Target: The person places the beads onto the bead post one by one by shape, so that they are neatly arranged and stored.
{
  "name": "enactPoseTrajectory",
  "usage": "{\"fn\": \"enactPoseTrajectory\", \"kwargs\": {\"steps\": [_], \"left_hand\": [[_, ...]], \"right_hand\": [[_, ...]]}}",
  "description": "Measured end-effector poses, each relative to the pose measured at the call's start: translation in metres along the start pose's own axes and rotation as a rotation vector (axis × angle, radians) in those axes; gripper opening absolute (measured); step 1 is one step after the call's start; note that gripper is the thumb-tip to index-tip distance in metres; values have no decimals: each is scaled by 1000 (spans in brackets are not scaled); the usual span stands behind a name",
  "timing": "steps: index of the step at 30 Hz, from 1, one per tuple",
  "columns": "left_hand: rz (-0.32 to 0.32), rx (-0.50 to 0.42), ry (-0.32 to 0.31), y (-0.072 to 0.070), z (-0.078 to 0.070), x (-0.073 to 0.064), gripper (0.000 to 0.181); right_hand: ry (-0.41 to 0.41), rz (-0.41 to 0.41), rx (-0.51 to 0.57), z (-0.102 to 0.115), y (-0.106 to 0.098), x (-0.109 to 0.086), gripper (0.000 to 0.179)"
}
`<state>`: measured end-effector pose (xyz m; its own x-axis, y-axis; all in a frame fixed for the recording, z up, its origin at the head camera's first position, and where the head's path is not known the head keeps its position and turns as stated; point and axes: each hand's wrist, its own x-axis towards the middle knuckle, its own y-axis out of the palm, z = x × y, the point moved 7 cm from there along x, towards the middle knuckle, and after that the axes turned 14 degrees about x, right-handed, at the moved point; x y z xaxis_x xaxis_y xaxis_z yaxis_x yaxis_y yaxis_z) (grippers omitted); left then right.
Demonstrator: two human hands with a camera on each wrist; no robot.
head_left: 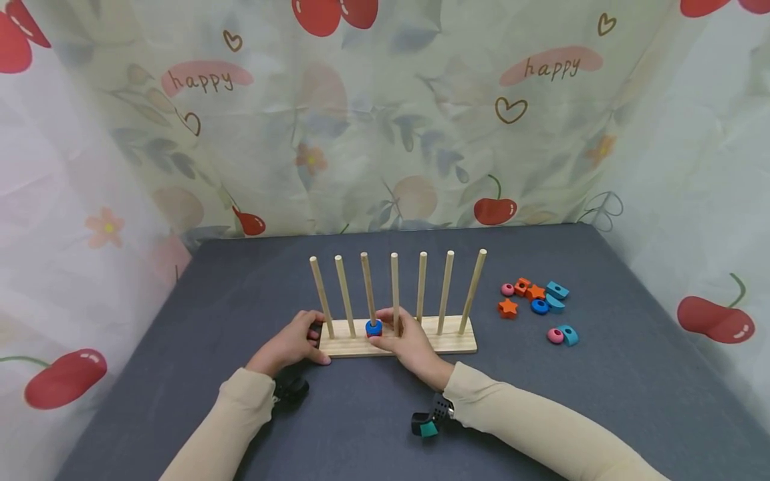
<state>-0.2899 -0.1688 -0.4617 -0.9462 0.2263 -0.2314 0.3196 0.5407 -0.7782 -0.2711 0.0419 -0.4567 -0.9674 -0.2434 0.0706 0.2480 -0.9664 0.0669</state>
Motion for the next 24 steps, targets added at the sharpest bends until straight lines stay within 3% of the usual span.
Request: {"fn": "enactPoseTrajectory", "kwargs": {"steps": [4,10,16,24], "left_hand": [[-3,7,-4,1,1,0,76],[-4,3,-6,1,0,0,76],[-2,-12,-10,0,-1,-1,75],[13,-21,-9,0,0,-1,75]], "right_hand": [[23,42,-39,0,-2,-10,65],[124,128,-71,2,-11,-27,87],[168,211,-100,15,-27,-45,81],[172,282,-105,52,-62,-68,69]]}}
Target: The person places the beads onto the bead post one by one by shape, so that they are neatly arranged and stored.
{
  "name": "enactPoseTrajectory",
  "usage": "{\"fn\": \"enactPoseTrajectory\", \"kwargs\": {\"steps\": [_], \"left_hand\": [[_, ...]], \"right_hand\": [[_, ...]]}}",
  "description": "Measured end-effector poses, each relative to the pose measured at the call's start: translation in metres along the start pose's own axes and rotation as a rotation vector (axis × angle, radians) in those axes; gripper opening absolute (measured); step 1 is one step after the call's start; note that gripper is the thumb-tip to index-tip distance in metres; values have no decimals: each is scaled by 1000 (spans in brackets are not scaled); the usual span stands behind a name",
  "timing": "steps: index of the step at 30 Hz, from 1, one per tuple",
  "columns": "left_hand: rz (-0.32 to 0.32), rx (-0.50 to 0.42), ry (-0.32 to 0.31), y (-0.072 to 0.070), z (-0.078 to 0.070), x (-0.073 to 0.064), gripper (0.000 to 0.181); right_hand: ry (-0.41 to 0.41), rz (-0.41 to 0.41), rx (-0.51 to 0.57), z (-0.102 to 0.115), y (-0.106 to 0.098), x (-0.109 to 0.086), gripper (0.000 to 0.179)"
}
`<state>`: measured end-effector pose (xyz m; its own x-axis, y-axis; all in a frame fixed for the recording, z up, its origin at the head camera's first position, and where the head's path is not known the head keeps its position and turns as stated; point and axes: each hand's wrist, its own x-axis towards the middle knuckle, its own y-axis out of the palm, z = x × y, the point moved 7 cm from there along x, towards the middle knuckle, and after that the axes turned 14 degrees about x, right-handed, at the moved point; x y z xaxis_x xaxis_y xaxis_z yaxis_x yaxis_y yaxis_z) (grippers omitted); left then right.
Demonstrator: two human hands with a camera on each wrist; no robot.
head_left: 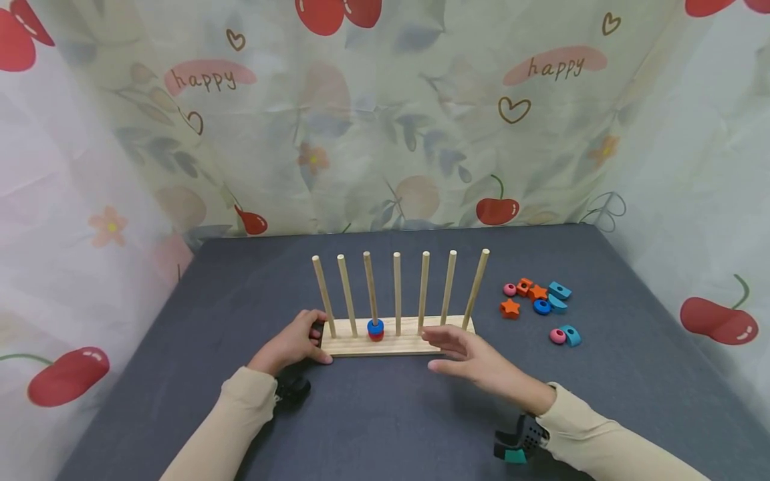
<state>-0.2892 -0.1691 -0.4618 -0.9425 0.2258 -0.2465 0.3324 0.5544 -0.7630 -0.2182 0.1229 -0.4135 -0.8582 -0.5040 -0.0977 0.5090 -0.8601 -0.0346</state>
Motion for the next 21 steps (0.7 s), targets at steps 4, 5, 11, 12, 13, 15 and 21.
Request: {"fn": "enactPoseTrajectory", "kwargs": {"steps": [4,5,11,12,13,15,21], "left_hand": [[-3,5,-1,0,0,0,76],[-5,7,-1,-1,-1,0,76],[-12,15,6,-2,-1,0,76],[-11,14,8,-2,-1,-1,76],[-10,13,8,-2,-1,-1,75],[-10,13,9,-2,-1,-1,75],[-11,14,7,0,-1,0,76]], "right_hand": [[-29,-32,-46,16,-25,-16,58],[-46,-51,-58,20,-32,-20,55],[-143,-237,-131,39,-84,-38,46],[-146,-273,-150,40,-93,-40,46],[-145,-307,-172,40,-102,-42,48],[-123,-374,-224,38,-121,-45,51],[30,-520,-381,19,-168,-50,64]]}}
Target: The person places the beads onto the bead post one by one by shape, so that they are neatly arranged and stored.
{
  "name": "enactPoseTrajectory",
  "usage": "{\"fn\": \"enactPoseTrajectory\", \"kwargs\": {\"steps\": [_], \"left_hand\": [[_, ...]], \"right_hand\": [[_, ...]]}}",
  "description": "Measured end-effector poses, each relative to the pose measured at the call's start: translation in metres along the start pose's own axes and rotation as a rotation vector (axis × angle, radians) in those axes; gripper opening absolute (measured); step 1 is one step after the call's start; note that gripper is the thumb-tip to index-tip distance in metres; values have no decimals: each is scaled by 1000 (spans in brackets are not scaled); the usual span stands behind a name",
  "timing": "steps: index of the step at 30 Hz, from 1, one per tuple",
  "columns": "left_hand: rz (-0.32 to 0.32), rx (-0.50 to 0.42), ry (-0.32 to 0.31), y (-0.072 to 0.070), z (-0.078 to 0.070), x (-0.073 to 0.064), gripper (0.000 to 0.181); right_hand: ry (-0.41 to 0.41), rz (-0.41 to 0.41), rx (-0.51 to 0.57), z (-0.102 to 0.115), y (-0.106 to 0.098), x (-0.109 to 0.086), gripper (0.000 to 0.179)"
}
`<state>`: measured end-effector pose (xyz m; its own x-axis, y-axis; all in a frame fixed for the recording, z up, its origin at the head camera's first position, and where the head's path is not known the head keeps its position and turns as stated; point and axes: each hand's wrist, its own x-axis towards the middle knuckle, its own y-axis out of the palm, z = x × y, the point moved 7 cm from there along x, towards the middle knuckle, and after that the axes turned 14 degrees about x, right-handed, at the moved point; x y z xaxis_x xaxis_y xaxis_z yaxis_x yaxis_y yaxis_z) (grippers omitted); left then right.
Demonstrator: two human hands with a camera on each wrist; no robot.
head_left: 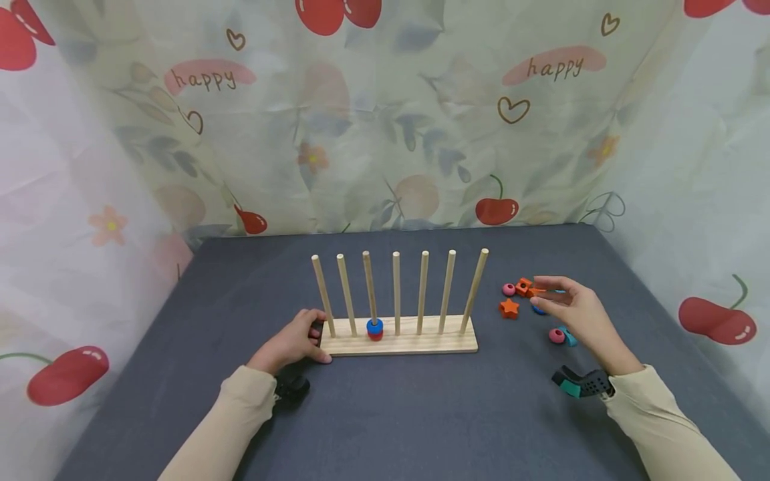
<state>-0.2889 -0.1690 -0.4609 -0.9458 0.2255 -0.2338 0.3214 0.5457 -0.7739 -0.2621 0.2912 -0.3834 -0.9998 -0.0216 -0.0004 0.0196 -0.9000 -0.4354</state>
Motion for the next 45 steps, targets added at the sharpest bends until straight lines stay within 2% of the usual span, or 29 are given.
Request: {"fn": "enactPoseTrajectory", "kwargs": {"steps": [8,19,27,32,45], "left_hand": [[-4,3,-2,1,1,1,76],[-3,0,-4,1,1,1,76],[-11,-13,6,0,-2,0,78],[-17,-8,8,-1,-1,1,78],[-14,9,-6,0,0,1,78]], "right_hand": [[112,-6,-105,-38,-8,16,65],[130,-13,-229,-62,-9,34,53],[137,-25,-291,-65,-7,39,45],[139,-20,-295,-63,-6,38,38],[131,4,-299,-59,2,31,33]]}}
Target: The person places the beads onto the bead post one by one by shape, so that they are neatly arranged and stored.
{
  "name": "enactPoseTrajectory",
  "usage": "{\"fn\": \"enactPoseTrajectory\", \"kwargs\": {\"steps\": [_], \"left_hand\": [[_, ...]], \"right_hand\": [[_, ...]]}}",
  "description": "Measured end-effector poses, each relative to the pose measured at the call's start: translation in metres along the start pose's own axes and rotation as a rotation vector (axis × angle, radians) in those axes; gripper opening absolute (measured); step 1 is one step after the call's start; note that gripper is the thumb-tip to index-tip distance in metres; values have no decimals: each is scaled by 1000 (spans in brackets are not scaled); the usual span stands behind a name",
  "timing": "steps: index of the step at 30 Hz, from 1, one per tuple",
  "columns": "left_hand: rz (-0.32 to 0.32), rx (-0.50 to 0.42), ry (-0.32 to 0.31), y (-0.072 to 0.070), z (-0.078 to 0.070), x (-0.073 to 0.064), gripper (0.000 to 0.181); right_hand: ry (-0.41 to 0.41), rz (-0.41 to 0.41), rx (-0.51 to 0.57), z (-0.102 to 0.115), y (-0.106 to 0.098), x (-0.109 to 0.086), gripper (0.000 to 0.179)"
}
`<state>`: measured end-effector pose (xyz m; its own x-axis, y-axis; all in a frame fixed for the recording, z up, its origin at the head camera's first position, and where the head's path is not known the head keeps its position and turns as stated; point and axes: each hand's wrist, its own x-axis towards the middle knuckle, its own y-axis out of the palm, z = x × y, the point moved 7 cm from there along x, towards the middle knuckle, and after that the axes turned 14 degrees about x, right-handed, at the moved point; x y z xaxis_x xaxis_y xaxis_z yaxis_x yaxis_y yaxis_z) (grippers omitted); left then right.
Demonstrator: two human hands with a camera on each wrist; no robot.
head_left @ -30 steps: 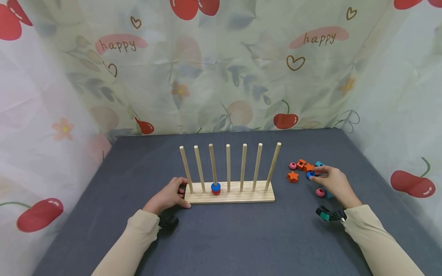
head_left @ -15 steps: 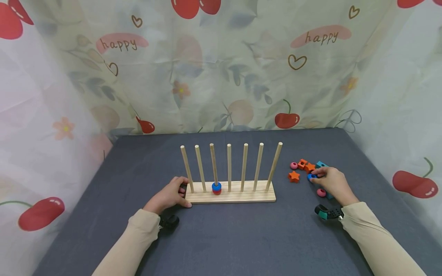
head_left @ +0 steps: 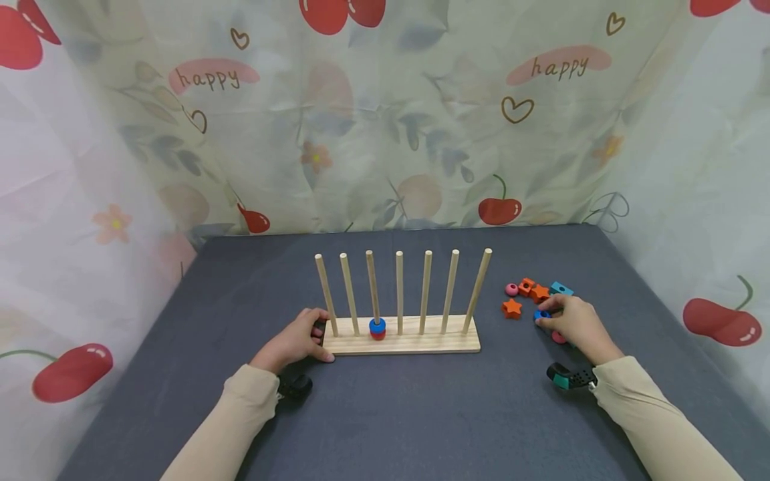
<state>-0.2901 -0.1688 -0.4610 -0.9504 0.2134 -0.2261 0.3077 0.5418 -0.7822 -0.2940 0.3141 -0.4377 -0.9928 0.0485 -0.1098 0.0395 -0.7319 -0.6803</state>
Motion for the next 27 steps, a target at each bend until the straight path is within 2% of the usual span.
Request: {"fn": "enactPoseTrajectory", "kwargs": {"steps": [7,11,17,27], "left_hand": [[14,-4,-12,1,0,0,78],[17,-11,-9,1,1,0,79],[20,-12,-5,1,1,0,79],[18,-7,-6,0,0,-1,78]], "right_hand": [[-14,12,2,5,-4,-1,37],[-1,0,34,20,-10,0,42],[-54,-53,125,58,-19,-7,45],[-265,-177,247,131,-36,-36,47]]}}
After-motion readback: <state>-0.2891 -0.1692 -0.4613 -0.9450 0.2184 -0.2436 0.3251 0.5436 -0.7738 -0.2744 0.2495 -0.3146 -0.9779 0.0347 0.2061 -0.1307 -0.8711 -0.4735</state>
